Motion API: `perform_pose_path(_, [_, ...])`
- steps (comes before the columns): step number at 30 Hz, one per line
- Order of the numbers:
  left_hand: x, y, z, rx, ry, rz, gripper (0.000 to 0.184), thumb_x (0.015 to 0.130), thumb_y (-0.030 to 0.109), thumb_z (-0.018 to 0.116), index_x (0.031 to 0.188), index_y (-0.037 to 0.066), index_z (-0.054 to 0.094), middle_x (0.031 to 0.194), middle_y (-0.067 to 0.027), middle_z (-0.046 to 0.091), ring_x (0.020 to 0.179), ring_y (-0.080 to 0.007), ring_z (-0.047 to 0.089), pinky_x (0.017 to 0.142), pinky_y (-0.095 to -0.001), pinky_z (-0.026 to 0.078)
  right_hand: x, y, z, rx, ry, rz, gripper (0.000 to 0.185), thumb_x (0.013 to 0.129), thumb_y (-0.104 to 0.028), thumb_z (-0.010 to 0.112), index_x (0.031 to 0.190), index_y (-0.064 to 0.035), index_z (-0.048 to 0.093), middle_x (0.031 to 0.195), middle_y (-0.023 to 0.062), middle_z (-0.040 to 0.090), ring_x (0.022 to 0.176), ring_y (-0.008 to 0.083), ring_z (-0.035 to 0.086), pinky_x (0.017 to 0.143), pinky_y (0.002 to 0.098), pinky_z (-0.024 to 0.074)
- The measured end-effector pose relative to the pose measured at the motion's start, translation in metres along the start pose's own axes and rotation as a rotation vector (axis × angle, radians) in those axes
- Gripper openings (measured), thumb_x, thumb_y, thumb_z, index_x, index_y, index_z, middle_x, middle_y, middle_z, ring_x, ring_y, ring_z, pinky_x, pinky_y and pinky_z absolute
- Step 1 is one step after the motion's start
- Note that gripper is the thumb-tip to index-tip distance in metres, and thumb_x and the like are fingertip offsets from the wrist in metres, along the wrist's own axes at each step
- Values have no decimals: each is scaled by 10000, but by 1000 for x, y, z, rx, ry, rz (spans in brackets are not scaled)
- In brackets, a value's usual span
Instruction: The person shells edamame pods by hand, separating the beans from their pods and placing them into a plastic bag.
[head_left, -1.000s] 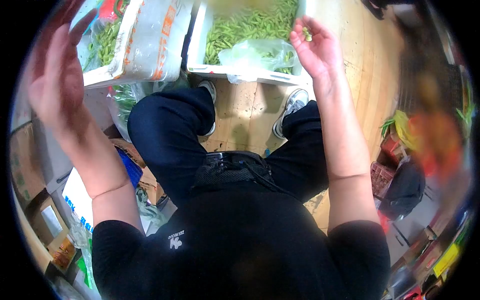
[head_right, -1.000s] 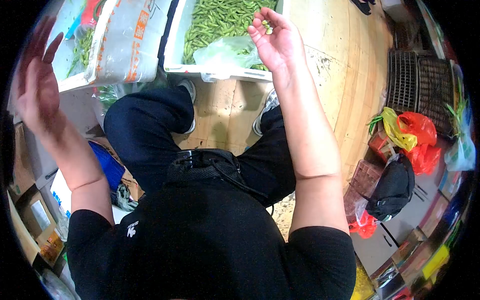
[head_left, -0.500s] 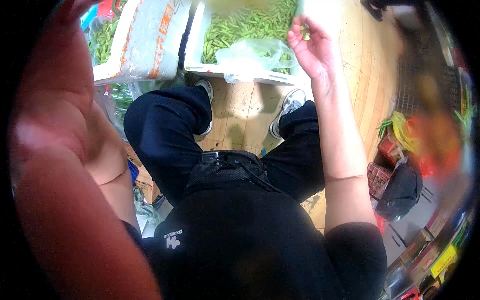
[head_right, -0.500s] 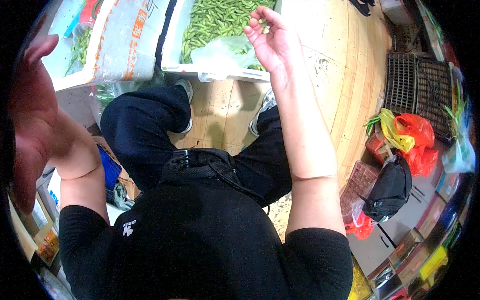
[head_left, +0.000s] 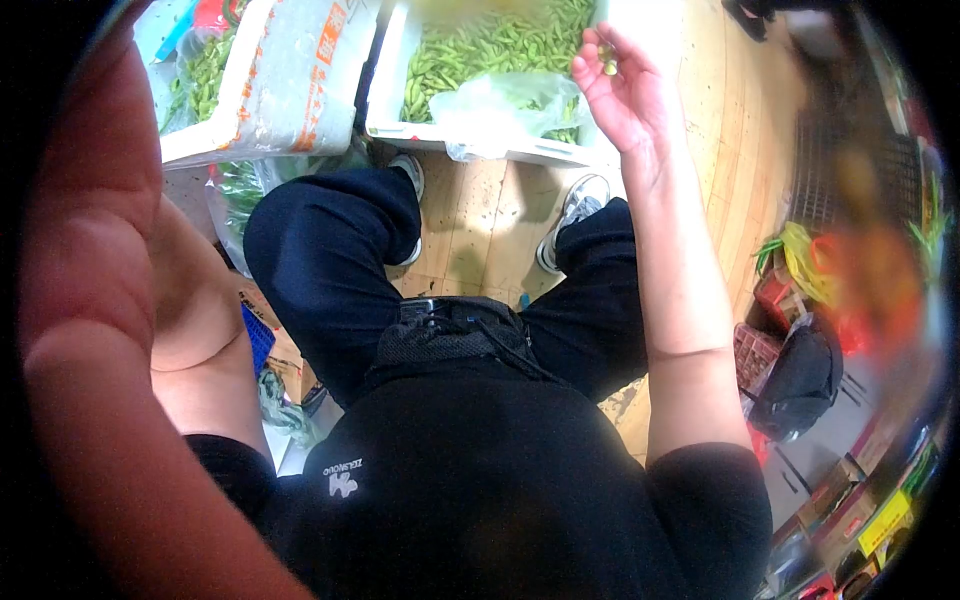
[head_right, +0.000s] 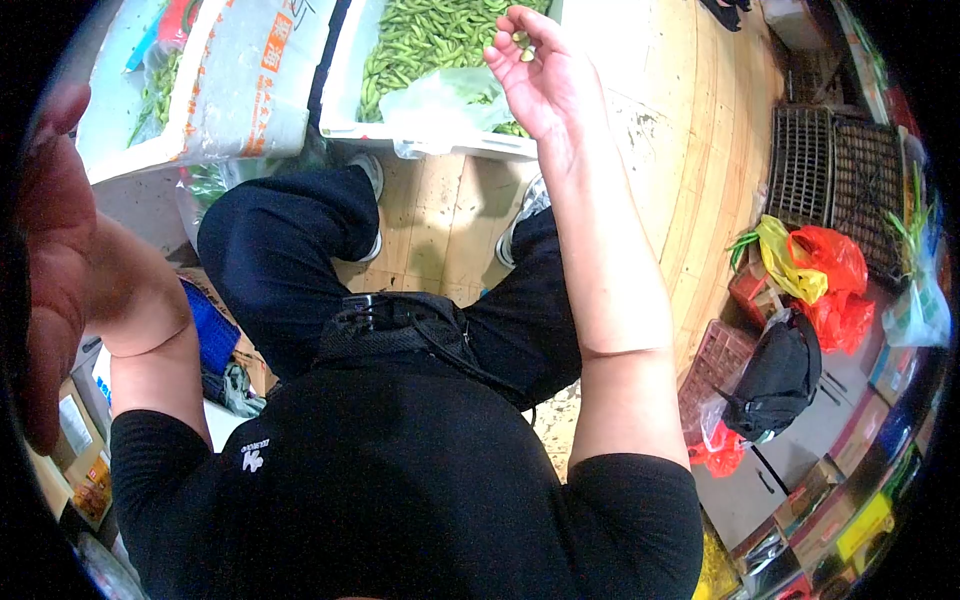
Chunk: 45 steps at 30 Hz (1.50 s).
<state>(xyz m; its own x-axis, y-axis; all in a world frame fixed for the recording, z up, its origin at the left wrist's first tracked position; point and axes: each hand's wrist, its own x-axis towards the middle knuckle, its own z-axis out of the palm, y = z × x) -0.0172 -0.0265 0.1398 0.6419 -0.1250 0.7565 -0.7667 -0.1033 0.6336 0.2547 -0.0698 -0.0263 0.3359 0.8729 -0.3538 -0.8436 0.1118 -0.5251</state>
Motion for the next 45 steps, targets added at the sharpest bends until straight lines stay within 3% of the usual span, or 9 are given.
perform_pose_path(16, [-8,-2,-6,168,93,-79,351,826,106,533,1172,51,513,1164,-114,529,1061,-233,511,853,-335,427,-1,0,4,-31,4,-16,232,827,-71,554,1007,56,480,947,157,528,780,204,547,721,327,481])
perform_pose_path(20, [-15,1,-20,363,211,-209,348,823,106,541,1166,53,518,1155,-107,535,1050,-223,519,845,-327,431,-1,0,3,-28,9,-18,230,824,-69,557,1002,58,483,948,153,525,784,201,544,724,325,479])
perform_pose_path(24, [-30,-12,-41,635,342,-500,346,820,107,549,1161,55,522,1147,-99,541,1039,-213,526,836,-319,436,1,-2,4,-52,38,-42,223,835,-89,542,1004,45,487,950,149,522,795,207,536,732,329,477])
perform_pose_path(28, [-46,-60,-47,780,106,-898,337,806,121,585,1133,55,537,1102,-64,562,980,-166,548,793,-283,447,9,-6,-10,12,43,-65,221,852,-129,521,1014,18,491,952,150,509,829,232,521,764,356,467])
perform_pose_path(32, [-94,-124,-31,710,-201,-966,362,822,195,578,1133,19,523,1054,-158,582,959,-270,564,782,-332,456,9,-11,-12,-17,75,-125,238,883,-178,466,1022,14,484,988,161,480,894,264,492,845,403,424])
perform_pose_path(36, [-120,-184,-5,620,-364,-1354,418,814,235,570,1180,43,508,1055,-195,574,994,-314,545,857,-380,431,6,-14,-8,17,124,-149,259,900,-187,411,1049,20,452,1059,179,436,934,277,462,895,423,382])
perform_pose_path(38, [-139,-213,8,567,-487,-1432,468,803,267,578,1229,98,483,1099,-222,544,1004,-335,537,889,-385,412,7,-15,-7,32,117,-140,270,898,-185,409,1072,20,431,1080,186,419,944,281,458,901,420,378])
perform_pose_path(41, [-150,-241,33,640,-531,-1607,490,796,296,585,1258,185,467,1231,-255,437,1094,-370,472,930,-390,385,11,-18,-10,98,140,-119,255,905,-237,416,1018,-15,471,985,165,482,856,276,507,806,400,441])
perform_pose_path(45, [-161,-252,59,968,-370,-1565,508,777,311,605,1263,271,462,1364,-249,256,1251,-389,277,1007,-420,308,7,-22,-10,159,87,-102,244,910,-250,414,983,-31,495,929,156,520,810,273,534,733,378,479])
